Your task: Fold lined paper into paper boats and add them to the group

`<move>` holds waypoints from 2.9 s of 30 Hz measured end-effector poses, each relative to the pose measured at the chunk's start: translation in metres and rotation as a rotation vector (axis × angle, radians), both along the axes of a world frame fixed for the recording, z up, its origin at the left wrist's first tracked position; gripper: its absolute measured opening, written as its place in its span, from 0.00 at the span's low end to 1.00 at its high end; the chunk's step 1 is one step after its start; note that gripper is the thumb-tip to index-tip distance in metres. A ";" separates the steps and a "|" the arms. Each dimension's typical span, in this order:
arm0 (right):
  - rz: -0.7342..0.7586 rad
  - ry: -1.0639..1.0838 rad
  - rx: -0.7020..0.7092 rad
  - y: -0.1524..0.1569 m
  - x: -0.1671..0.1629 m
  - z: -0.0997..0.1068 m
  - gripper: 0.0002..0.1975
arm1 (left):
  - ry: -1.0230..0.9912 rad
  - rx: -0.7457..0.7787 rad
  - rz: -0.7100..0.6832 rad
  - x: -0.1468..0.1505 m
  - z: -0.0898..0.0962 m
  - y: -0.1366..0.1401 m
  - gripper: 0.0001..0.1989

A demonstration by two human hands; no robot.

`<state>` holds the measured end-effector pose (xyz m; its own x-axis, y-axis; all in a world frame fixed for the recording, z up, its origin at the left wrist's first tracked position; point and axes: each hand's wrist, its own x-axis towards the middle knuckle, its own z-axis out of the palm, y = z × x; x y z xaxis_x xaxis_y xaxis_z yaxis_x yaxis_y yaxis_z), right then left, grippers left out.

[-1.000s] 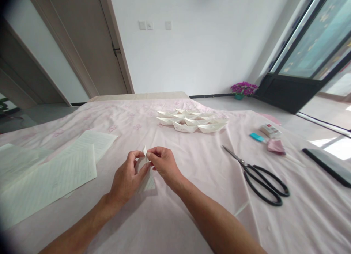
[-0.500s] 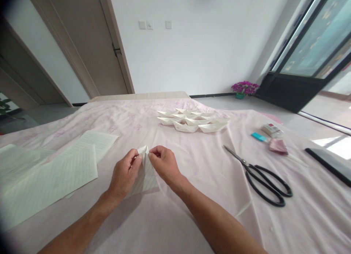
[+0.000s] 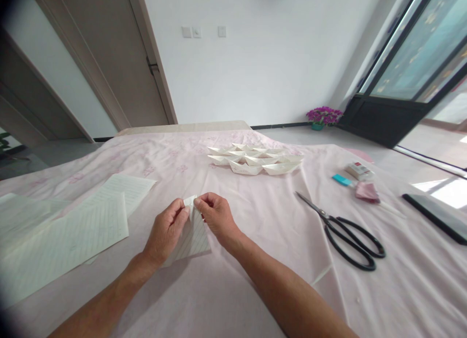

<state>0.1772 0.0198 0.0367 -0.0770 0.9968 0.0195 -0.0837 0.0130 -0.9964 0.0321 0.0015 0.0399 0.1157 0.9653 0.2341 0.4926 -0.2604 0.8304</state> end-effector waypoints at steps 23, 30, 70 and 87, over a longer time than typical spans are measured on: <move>0.010 -0.068 0.047 0.005 0.004 -0.004 0.07 | -0.258 -0.076 0.035 0.001 -0.001 0.001 0.13; 0.037 0.018 0.021 0.004 0.003 -0.004 0.06 | -0.256 -0.149 -0.051 -0.002 0.000 0.003 0.15; -0.349 -0.213 0.428 -0.015 -0.008 0.001 0.04 | 0.018 0.470 0.176 -0.004 0.011 -0.003 0.08; -0.384 -0.393 0.537 -0.018 -0.008 0.001 0.01 | 0.048 0.439 0.174 -0.006 0.013 -0.003 0.10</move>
<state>0.1693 0.0017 0.0379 0.1711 0.8165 0.5515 0.3840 0.4602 -0.8005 0.0260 -0.0012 0.0524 -0.0180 0.7823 0.6226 0.5948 -0.4922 0.6356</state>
